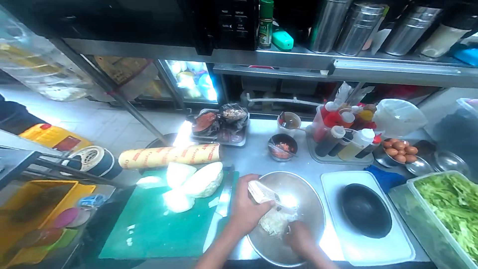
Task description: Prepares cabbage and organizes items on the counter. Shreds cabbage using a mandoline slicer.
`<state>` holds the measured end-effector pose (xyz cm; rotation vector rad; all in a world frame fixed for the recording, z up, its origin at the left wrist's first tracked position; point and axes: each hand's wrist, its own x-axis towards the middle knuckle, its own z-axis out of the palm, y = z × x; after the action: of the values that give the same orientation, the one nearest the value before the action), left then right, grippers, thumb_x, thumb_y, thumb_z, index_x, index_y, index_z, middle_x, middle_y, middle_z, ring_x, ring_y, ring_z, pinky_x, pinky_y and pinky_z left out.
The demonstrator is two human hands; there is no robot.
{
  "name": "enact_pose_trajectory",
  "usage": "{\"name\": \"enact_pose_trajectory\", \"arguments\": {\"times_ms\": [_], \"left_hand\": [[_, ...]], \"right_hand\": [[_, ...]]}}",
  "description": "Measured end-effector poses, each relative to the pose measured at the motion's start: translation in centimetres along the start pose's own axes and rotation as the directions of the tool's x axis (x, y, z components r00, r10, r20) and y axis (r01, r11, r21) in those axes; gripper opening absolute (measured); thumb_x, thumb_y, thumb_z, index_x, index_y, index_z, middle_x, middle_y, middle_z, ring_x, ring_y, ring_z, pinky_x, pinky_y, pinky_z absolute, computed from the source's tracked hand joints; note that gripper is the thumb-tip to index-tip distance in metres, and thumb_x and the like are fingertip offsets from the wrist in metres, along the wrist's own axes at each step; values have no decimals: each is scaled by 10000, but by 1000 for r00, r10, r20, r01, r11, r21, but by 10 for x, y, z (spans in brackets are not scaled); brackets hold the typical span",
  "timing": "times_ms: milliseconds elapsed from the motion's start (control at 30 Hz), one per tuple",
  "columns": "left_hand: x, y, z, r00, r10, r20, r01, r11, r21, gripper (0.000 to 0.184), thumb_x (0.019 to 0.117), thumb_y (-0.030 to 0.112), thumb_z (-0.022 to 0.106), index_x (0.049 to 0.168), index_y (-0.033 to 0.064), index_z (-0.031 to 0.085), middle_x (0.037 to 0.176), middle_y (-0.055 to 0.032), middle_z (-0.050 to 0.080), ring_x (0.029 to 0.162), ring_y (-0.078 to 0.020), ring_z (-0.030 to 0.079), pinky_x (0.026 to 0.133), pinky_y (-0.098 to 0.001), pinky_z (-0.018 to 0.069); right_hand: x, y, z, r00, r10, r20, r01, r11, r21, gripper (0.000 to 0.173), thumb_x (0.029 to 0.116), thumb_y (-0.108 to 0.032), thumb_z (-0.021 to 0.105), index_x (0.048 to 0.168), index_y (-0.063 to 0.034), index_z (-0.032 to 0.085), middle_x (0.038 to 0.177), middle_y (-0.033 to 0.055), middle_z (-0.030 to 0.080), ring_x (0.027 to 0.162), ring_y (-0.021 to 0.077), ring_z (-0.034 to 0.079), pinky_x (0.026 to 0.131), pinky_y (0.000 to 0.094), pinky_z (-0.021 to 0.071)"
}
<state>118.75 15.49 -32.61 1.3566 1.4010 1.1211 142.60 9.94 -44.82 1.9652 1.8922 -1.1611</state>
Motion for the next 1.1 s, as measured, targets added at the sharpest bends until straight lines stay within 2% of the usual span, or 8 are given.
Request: {"name": "enact_pose_trajectory", "arguments": {"times_ms": [167, 467, 600, 667, 767, 833, 967, 1100], "left_hand": [[-5, 13, -9, 995, 61, -77, -77, 974, -215, 897, 632, 188, 979, 1376, 129, 482, 1276, -94, 660, 1149, -260, 681, 898, -420, 654], [-20, 30, -34, 962, 192, -196, -244, 923, -297, 855, 646, 89, 947, 1366, 88, 486, 1301, -165, 637, 1166, -353, 661, 920, -477, 643], [-26, 35, -50, 945, 210, -250, -278, 918, -284, 857, 652, 94, 939, 1376, 79, 480, 1315, -185, 627, 1177, -373, 649, 926, -476, 632], [-30, 36, -58, 939, 219, -264, -292, 915, -280, 865, 658, 112, 932, 1387, 78, 468, 1317, -201, 622, 1177, -383, 646, 922, -479, 631], [-34, 33, -64, 933, 224, -280, -303, 909, -285, 875, 654, 111, 926, 1389, 71, 453, 1335, -221, 604, 1202, -404, 630, 932, -494, 625], [-36, 31, -63, 936, 215, -280, -299, 904, -306, 882, 651, 108, 928, 1390, 65, 448, 1328, -226, 603, 1193, -406, 632, 921, -493, 628], [-38, 25, -59, 942, 192, -276, -282, 898, -339, 882, 640, 66, 924, 1383, 60, 449, 1339, -234, 592, 1205, -419, 625, 924, -498, 631], [-41, 24, -57, 945, 185, -269, -273, 899, -342, 861, 639, 51, 921, 1368, 58, 462, 1344, -225, 586, 1214, -415, 620, 930, -499, 628]], "right_hand": [[3, 0, 8, 999, 36, -2, -36, 990, -136, 301, 878, -418, 638, 1001, -169, 753, 1004, 110, 746, 980, 342, 714, 800, 627, 572], [2, -5, 26, 999, 42, -8, -43, 976, -212, 310, 857, -436, 630, 993, -175, 728, 1019, 95, 742, 988, 327, 716, 782, 617, 578], [-1, 5, -3, 993, -27, 113, 30, 999, -26, 345, 801, -443, 739, 1000, -162, 754, 946, 107, 741, 890, 316, 716, 779, 611, 573], [-9, 13, -24, 976, -82, 202, 34, 973, 229, 362, 835, -433, 762, 1074, -161, 739, 851, 80, 732, 705, 239, 705, 662, 486, 597], [-13, 28, -39, 969, -106, 223, -73, 742, 667, 376, 809, -298, 811, 1114, -104, 707, 831, 83, 703, 595, 185, 618, 527, 359, 522], [-8, 34, -35, 977, -51, 205, -121, 660, 741, 442, 776, -240, 825, 1166, -85, 685, 864, 106, 737, 602, 188, 648, 507, 332, 516], [-1, 29, -23, 981, -2, 196, -120, 784, 609, 384, 802, -199, 781, 1167, -148, 677, 887, 102, 738, 648, 223, 692, 556, 385, 572], [9, 23, -3, 996, -71, 56, 61, 983, 171, 204, 839, -370, 724, 968, -221, 777, 870, 30, 742, 788, 212, 712, 746, 511, 593]]}}
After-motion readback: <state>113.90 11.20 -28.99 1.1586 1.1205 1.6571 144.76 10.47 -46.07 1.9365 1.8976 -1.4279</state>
